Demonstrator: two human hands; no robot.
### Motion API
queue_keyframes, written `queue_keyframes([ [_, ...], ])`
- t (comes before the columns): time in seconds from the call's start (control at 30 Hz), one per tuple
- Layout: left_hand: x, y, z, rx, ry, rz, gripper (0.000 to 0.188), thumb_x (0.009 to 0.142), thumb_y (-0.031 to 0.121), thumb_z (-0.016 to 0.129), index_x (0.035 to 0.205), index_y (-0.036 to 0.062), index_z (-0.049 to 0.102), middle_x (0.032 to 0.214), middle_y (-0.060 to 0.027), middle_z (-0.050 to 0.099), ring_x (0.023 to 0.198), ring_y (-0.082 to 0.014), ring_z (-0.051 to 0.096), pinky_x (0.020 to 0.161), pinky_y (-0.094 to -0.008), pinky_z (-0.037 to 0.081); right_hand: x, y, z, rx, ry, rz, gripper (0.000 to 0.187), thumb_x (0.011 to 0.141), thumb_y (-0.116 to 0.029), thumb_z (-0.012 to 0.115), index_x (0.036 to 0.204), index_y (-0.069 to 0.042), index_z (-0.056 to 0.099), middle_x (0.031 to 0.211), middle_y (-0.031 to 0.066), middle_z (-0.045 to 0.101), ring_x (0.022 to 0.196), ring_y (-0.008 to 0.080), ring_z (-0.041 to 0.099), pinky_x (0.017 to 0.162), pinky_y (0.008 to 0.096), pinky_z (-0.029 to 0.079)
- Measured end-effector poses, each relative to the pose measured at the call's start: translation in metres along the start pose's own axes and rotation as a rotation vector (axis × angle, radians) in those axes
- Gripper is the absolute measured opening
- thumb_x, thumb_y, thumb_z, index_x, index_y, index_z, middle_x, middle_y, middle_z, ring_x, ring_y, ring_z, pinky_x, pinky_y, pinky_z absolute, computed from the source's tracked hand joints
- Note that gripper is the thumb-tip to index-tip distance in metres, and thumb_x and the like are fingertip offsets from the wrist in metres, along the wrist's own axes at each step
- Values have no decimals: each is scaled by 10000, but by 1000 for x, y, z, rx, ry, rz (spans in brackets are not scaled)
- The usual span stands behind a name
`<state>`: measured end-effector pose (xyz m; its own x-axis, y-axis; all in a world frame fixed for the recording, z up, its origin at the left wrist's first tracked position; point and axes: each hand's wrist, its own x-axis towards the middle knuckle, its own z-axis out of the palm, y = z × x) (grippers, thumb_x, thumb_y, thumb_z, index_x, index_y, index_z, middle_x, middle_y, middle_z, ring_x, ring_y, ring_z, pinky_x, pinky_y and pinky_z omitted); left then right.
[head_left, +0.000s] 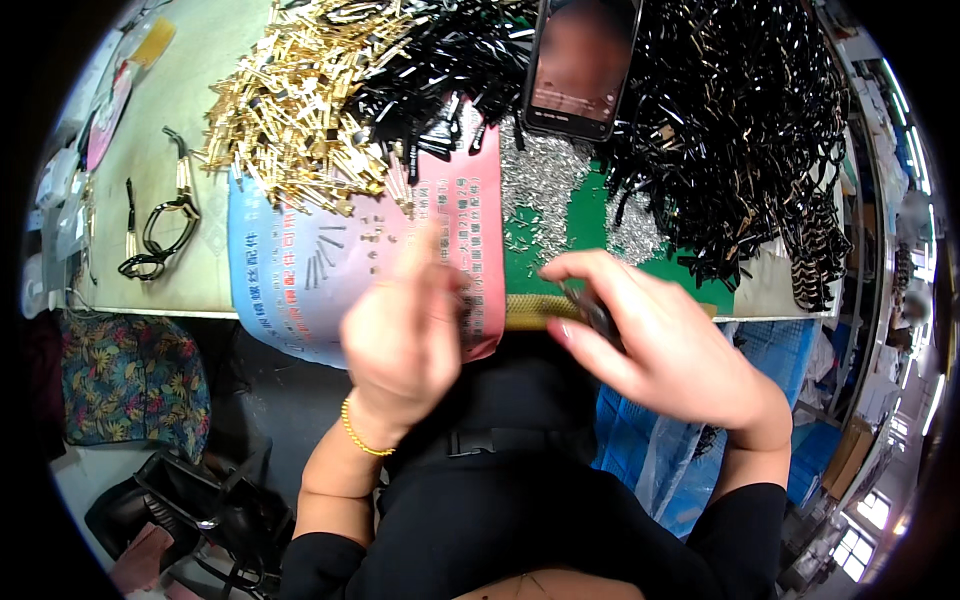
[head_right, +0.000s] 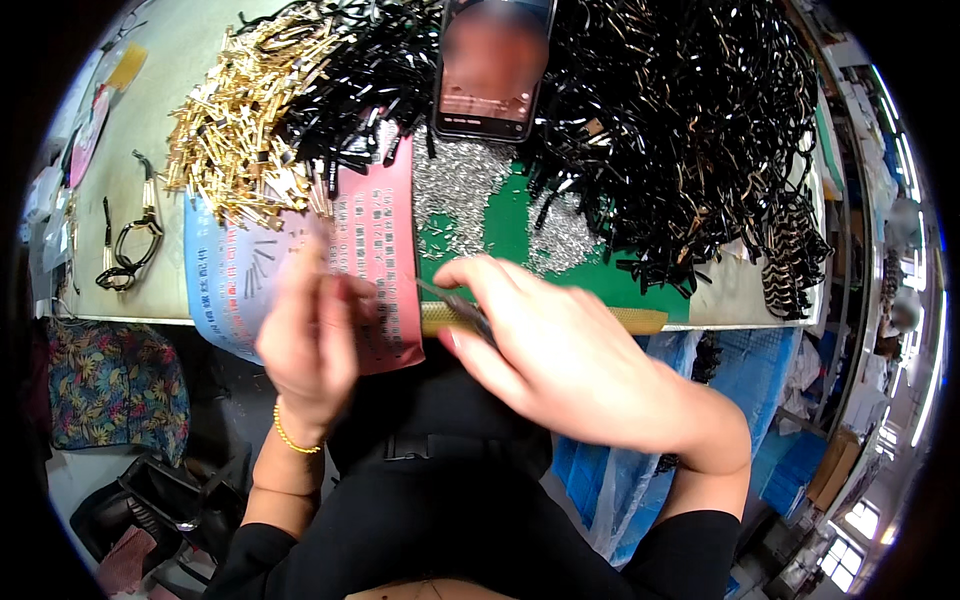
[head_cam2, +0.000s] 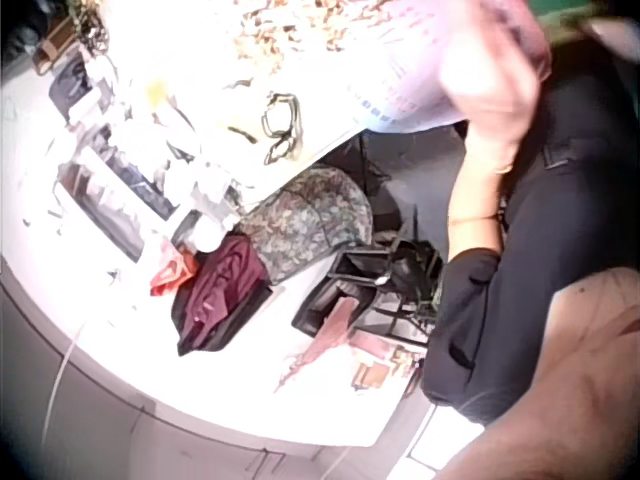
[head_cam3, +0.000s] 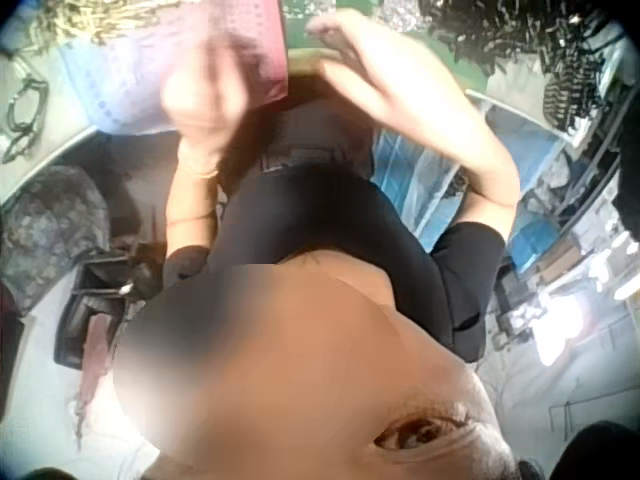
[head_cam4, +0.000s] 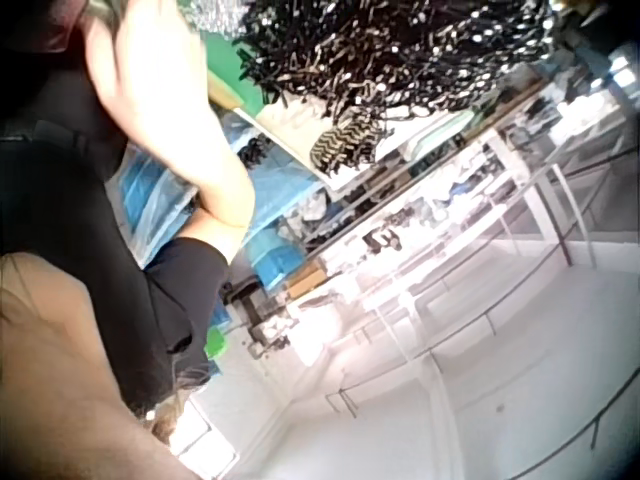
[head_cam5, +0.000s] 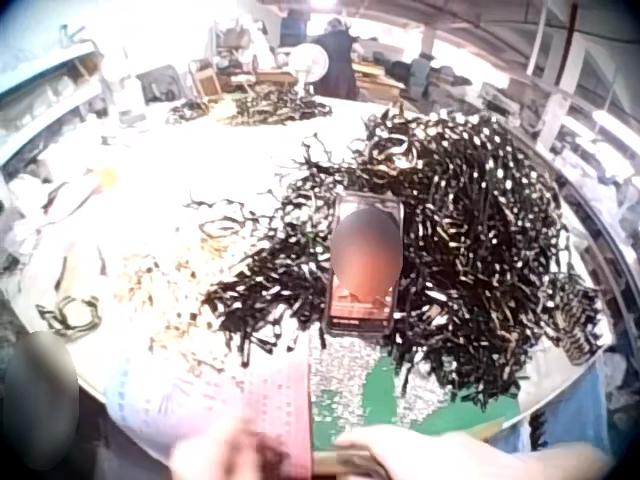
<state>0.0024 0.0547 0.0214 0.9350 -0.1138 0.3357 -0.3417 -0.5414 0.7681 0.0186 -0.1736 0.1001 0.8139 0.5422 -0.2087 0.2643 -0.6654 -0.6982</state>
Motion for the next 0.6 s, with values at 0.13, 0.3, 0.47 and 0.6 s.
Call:
queue_keyframes([
  [0.13, 13, -35, -15, -545, 322, -172, 264, 1026, -26, 480, 1289, -22, 504, 1105, -83, 623, 900, -139, 651, 853, -287, 539, 84, -2, 11, -531, 317, -167, 212, 910, -94, 621, 1104, -31, 561, 884, 158, 623, 740, 381, 660, 616, 458, 534],
  [0.3, 25, -67, -80, -122, 584, -227, 169, 1012, 30, 551, 1155, -24, 622, 920, 11, 488, 745, -67, 441, 702, -215, 401, 157, 8, 14, -752, 292, -323, 179, 825, -54, 645, 985, -31, 566, 835, 151, 637, 713, 349, 688, 605, 440, 558],
  [0.47, 40, -69, -101, 292, 185, -120, 111, 921, 39, 709, 1025, 60, 741, 753, -35, 512, 646, -150, 475, 588, -288, 385, 141, -3, 6, -782, 261, -302, 200, 813, -55, 679, 973, -37, 560, 829, 128, 627, 722, 332, 683, 610, 414, 555],
  [0.6, 62, -66, -92, 387, 34, -32, 351, 765, -131, 678, 1052, 69, 703, 978, -102, 625, 807, -243, 656, 719, -387, 510, 95, -22, -8, -513, 327, -263, 200, 837, -78, 718, 959, -21, 570, 819, 133, 591, 726, 339, 647, 627, 416, 512],
])
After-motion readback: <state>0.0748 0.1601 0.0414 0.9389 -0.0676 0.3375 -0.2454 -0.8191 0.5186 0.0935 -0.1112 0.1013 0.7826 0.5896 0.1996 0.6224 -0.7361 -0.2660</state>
